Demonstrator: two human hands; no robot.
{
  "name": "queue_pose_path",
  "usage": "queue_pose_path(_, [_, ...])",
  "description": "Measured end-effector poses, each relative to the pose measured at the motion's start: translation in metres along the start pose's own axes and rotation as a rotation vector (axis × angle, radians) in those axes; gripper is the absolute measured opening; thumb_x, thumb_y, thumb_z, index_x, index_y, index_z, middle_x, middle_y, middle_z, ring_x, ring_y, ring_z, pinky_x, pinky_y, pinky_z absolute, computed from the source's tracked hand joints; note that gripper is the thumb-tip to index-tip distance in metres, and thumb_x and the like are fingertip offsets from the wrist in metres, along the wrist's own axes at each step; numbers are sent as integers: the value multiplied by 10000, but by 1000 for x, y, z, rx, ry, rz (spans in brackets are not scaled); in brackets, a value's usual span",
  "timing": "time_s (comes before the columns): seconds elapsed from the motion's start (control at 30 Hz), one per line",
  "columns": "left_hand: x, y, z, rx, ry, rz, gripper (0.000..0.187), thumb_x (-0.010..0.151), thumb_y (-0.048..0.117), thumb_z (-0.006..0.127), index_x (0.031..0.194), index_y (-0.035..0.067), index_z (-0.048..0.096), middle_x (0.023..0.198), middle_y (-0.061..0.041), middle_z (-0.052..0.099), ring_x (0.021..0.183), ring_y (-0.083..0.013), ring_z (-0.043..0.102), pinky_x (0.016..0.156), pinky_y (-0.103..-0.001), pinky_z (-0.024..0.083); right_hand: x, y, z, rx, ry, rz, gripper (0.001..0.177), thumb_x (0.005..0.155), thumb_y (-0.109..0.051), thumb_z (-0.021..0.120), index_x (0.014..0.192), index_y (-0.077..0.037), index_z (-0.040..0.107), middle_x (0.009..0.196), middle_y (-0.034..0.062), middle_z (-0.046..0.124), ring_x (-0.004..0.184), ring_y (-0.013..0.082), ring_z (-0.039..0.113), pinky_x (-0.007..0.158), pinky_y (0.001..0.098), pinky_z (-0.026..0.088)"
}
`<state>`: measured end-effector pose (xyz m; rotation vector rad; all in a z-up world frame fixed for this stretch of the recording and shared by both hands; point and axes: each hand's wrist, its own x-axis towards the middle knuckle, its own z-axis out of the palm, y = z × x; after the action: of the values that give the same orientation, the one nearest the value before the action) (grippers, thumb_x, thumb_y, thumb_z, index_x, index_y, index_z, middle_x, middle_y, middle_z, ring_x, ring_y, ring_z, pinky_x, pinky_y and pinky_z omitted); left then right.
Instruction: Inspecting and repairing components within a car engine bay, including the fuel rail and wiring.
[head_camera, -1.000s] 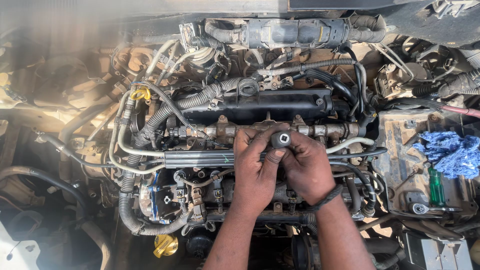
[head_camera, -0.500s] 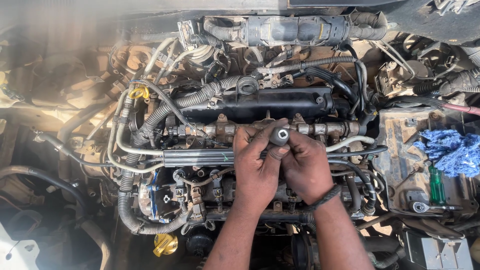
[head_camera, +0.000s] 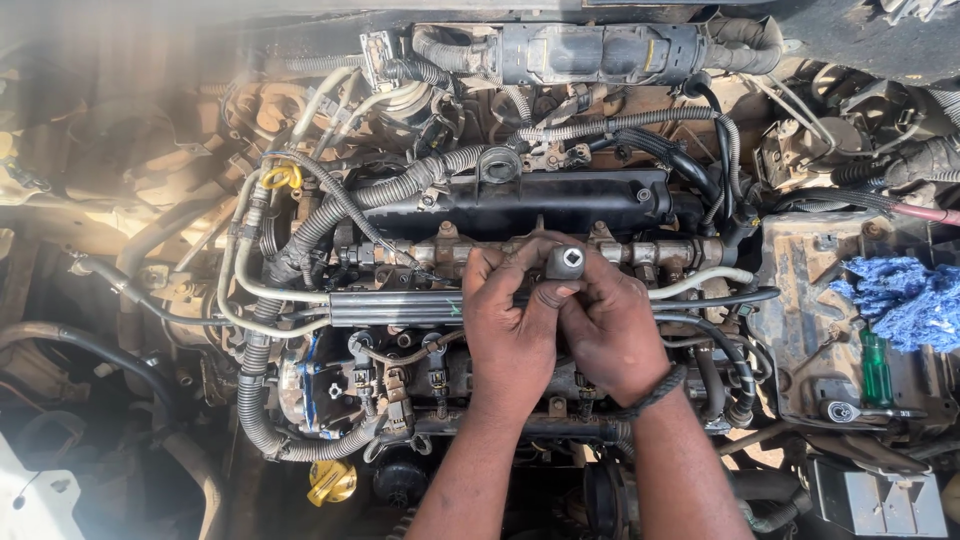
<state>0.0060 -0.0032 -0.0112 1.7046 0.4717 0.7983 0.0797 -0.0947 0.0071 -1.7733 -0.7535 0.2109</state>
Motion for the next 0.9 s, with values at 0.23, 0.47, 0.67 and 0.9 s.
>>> queue_pose_path(0.23, [1, 5, -1, 14, -11, 3, 524, 904, 462, 718, 1254, 71, 713, 1077, -43, 557, 978, -135, 570, 888, -292, 574, -6, 6, 18, -231, 210, 56, 125, 980, -75, 686, 1100, -80, 717, 902, 60, 796, 847, 165, 802, 705, 296, 637])
queue_pose_path(0.47, [-5, 12, -16, -88, 10, 135, 459, 980, 362, 713, 1297, 36, 652, 1157, -99, 604, 1080, -177, 636, 937, -332, 566, -7, 0, 7, -242, 100, -72, 146, 978, -61, 674, 1119, -63, 710, 977, 67, 794, 914, 173, 790, 762, 318, 621])
queue_pose_path(0.67, [-2, 0, -108, 351, 452, 128, 166, 1084, 132, 605, 1219, 86, 690, 1046, -107, 695, 946, -246, 688, 844, -359, 556, -8, 7, 7, -248, 59, -65, 128, 944, -117, 749, 1067, -98, 719, 1083, 26, 794, 951, 139, 759, 813, 302, 613])
queue_pose_path(0.9, [25, 43, -156, 724, -21, -756, 424, 980, 451, 578, 1388, 341, 615, 751, -152, 730, 748, -360, 728, 725, -489, 557, -14, 7, 9, -134, 90, 23, 208, 981, -45, 688, 1185, -3, 701, 1100, 102, 769, 952, 152, 723, 845, 296, 597])
